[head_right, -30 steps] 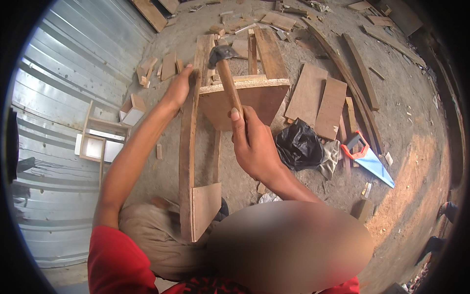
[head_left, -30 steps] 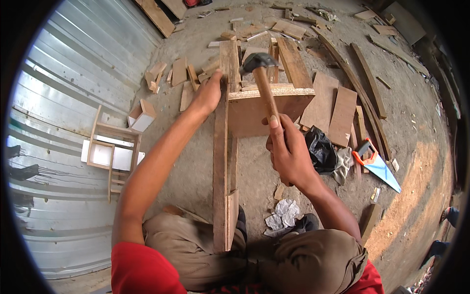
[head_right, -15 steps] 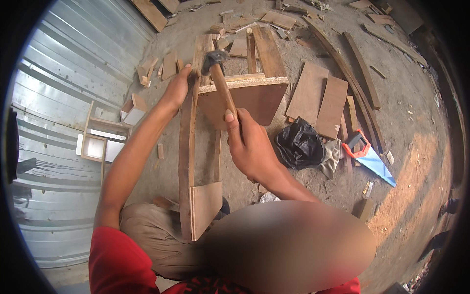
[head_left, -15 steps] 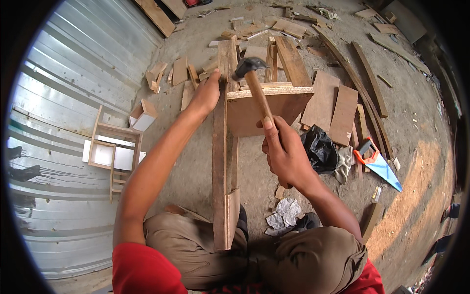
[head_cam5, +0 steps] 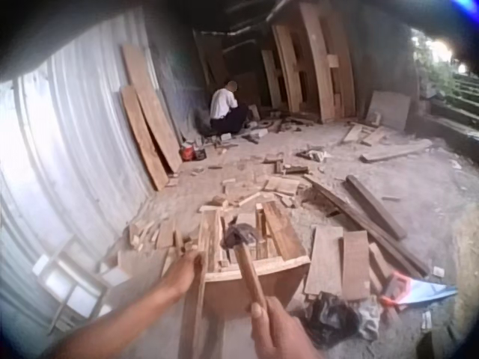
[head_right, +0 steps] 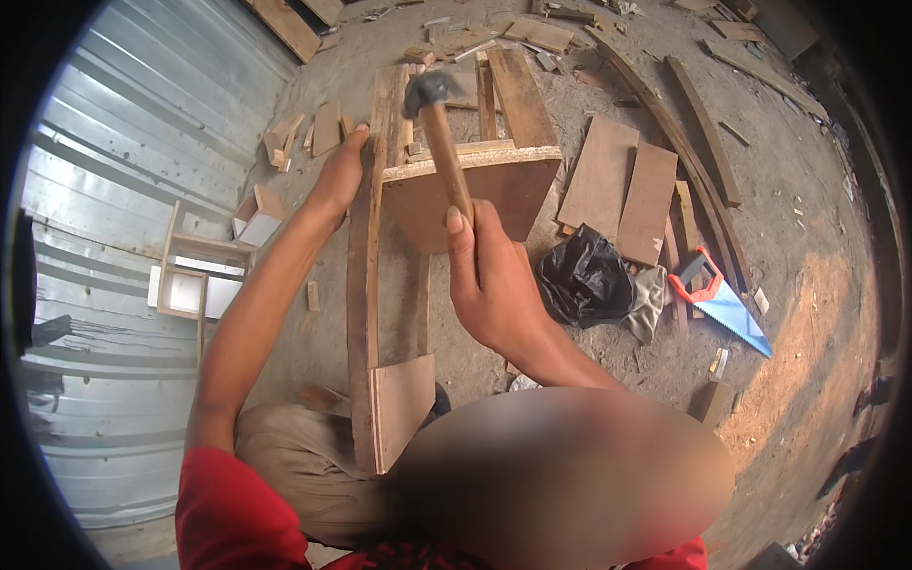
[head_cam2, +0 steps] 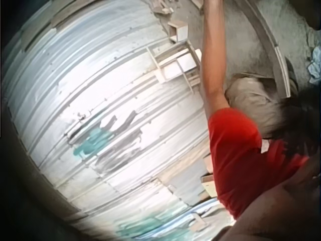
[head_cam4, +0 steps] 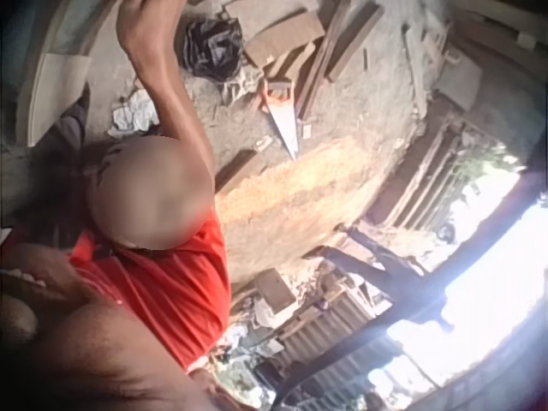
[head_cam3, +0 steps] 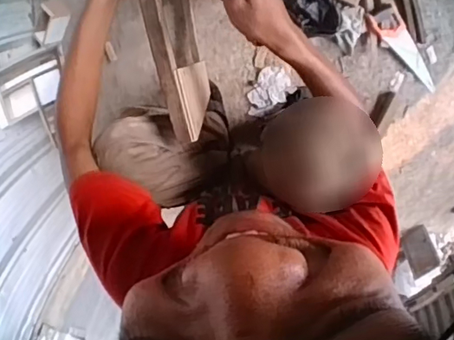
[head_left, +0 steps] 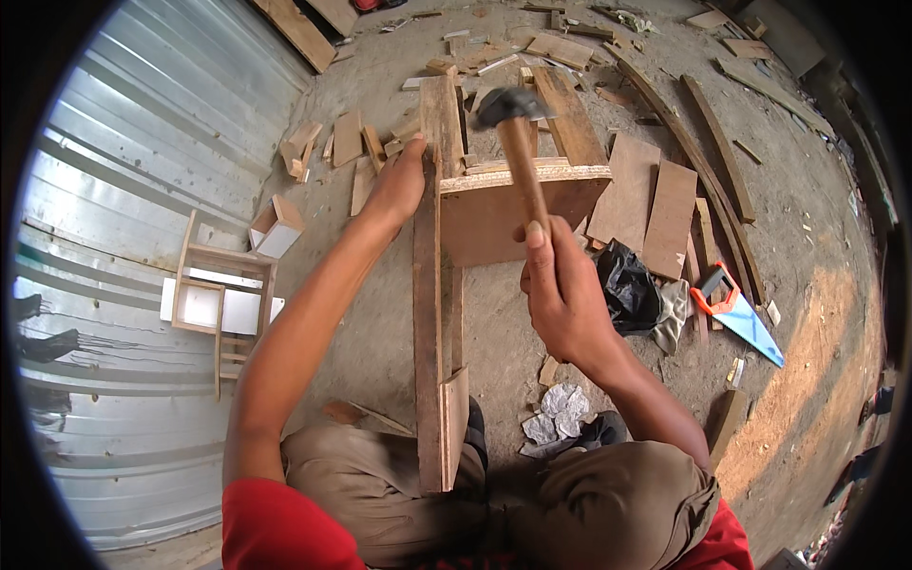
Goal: The person assembles a wooden chair by attaching the seat and backrest to the frame using a hammer and nails. They repeatedly position and secure wooden pieces, then test fit additional slats.
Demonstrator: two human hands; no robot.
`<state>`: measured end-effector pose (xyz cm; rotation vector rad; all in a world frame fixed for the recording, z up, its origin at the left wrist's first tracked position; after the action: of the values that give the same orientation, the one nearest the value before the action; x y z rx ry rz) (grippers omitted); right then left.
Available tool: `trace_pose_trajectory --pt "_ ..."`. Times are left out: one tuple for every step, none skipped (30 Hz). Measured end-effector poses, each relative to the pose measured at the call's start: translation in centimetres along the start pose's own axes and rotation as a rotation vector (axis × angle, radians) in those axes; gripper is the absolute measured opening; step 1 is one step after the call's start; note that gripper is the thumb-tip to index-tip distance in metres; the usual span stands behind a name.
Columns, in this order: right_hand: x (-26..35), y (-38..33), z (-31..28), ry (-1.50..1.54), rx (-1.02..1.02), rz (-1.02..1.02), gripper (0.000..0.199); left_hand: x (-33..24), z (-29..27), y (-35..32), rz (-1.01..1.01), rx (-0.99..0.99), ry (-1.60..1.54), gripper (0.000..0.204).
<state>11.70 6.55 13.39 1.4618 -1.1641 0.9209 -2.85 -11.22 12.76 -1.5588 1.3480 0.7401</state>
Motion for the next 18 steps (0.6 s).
trace_pose_trajectory --pt "-0.3 0.0 0.1 0.031 0.015 0.038 0.032 -0.3 0.1 -0.2 0.008 -0.019 -0.003 0.065" --pt "-0.6 0.0 0.3 0.065 0.033 0.077 0.032 -0.4 0.0 -0.3 0.017 -0.020 -0.001 0.065" --pt "-0.8 0.0 0.5 0.099 0.050 0.115 0.032 -0.5 0.0 -0.4 0.025 -0.021 0.001 0.065" --pt "-0.2 0.1 -0.1 0.129 -0.011 0.051 0.033 -0.6 0.0 -0.3 0.035 -0.020 0.003 0.066" --pt "0.5 0.2 -0.3 0.189 -0.090 -0.020 0.032 -0.2 0.0 0.0 0.010 0.003 0.003 0.066" --pt "1.1 0.3 -0.3 0.249 -0.170 -0.091 0.032 0.1 0.0 0.5 -0.014 0.027 0.004 0.066" --pt "1.6 0.2 -0.6 0.307 -0.252 -0.162 0.032 0.5 -0.1 0.7 -0.037 0.052 0.004 0.067" --pt "0.6 0.3 0.2 0.052 -0.115 -0.066 0.037 0.3 -0.1 0.6 -0.044 0.073 0.019 0.067" --pt "-0.5 0.0 1.9 -0.074 0.156 0.044 0.037 0.2 -0.2 0.4 -0.050 0.094 0.033 0.067" --pt "-0.8 -0.1 1.7 -0.088 0.181 0.067 0.037 0.0 -0.1 0.2 -0.056 0.114 0.048 0.067" --pt "-0.8 -0.1 1.7 -0.100 0.206 0.089 0.036 -0.2 -0.2 0.0 -0.024 0.075 0.021 0.067" --pt "-0.4 0.0 1.0 -0.037 0.120 0.061 0.036 -0.3 -0.1 -0.1 0.007 0.035 -0.005 0.067" --pt "-0.1 0.0 0.3 0.028 0.035 0.033 0.036 -0.4 -0.3 -0.2 0.038 -0.005 -0.032 0.067" --pt "-0.1 -0.3 -0.4 0.095 -0.051 0.012 0.035 -0.1 -0.1 0.0 0.014 0.015 -0.031 0.067" --pt "-0.3 -0.4 -0.4 0.092 -0.062 0.010 0.035 0.1 -0.2 0.3 -0.009 0.035 -0.029 0.068" --pt "-0.8 -0.2 -0.4 0.088 -0.072 0.008 0.036 0.4 -0.1 0.4 -0.033 0.055 -0.028 0.068" --pt "-0.8 0.4 -0.3 0.088 -0.079 -0.004 0.036 0.3 -0.3 0.3 -0.027 0.036 -0.016 0.068" --pt "-1.1 0.3 0.1 0.181 0.033 0.140 0.035 0.3 -0.4 0.3 -0.020 0.018 -0.004 0.068"
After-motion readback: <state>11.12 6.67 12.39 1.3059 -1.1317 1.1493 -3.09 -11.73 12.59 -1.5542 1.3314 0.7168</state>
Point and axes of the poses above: each hand's wrist, its own y-axis towards the middle knuckle, its own z-axis out of the palm, x = y × z, the point moved 8 cm from there along y, towards the middle knuckle, and after that the axes turned 8 degrees about -z, right-handed, at the moved point
